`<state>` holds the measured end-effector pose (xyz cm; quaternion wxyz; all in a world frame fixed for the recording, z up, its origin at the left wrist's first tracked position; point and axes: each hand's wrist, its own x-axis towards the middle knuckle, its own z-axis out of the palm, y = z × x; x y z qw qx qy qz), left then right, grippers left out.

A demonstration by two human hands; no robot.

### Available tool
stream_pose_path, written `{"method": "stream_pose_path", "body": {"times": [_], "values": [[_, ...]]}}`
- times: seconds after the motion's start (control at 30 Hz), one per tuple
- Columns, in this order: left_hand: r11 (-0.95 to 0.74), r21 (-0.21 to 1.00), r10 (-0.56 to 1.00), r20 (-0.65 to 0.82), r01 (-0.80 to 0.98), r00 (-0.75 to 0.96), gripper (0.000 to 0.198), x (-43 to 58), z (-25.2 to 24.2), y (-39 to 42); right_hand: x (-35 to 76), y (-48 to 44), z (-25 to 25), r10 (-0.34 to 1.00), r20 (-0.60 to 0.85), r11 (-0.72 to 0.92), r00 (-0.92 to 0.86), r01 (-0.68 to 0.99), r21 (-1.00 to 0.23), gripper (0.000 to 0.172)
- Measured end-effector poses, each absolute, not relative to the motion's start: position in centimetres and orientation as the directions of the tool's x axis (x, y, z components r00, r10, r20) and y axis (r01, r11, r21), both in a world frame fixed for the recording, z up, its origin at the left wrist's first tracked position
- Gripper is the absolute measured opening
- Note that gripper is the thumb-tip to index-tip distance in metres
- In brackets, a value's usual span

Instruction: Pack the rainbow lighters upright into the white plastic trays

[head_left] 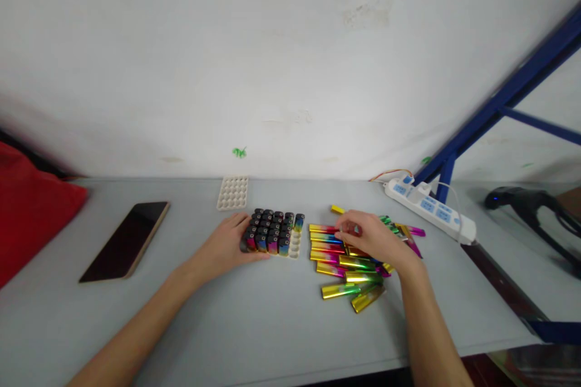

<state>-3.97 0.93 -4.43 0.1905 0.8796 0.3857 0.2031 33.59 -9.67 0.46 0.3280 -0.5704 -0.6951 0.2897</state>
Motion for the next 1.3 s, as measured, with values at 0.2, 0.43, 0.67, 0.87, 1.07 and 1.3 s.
{"method": "stream_pose_path", "body": {"times": [0.2, 0.43, 0.67, 0.87, 1.07, 1.3], "values": [[-0.62, 0.487, 0.765, 0.201, 0.615, 0.611, 0.054, -3.8, -4.1, 0.8, 34.1, -10.6, 0.7, 0.982, -0.051, 0.104, -0.18, 0.75, -0.653, 0.018], [-0.623, 0.482, 0.758, 0.179, 0.616, 0.627, 0.058, -4.0, -4.2, 0.9, 32.2, -10.2, 0.0, 0.975, -0.066, 0.148, -0.214, 0.837, -0.527, 0.014], [-0.632, 0.481, 0.753, 0.196, 0.607, 0.628, 0.057, -4.0, -4.2, 0.9, 32.5, -9.8, -0.9, 0.975, -0.019, 0.179, -0.221, 0.837, -0.518, 0.007], [-0.62, 0.507, 0.756, 0.183, 0.599, 0.628, 0.064, -3.8, -4.0, 0.9, 32.2, -9.8, -0.7, 0.976, 0.076, 0.206, -0.206, 0.743, -0.637, 0.013], [-0.614, 0.493, 0.759, 0.156, 0.616, 0.632, 0.064, -3.8, -3.9, 0.8, 31.1, -9.5, 0.1, 0.979, 0.201, 0.171, 0.005, 0.509, -0.844, 0.029], [-0.63, 0.474, 0.752, 0.175, 0.616, 0.635, 0.065, -4.0, -4.5, 1.0, 28.9, -7.9, -0.9, 0.913, 0.198, 0.2, 0.357, 0.033, -0.979, 0.048]]}}
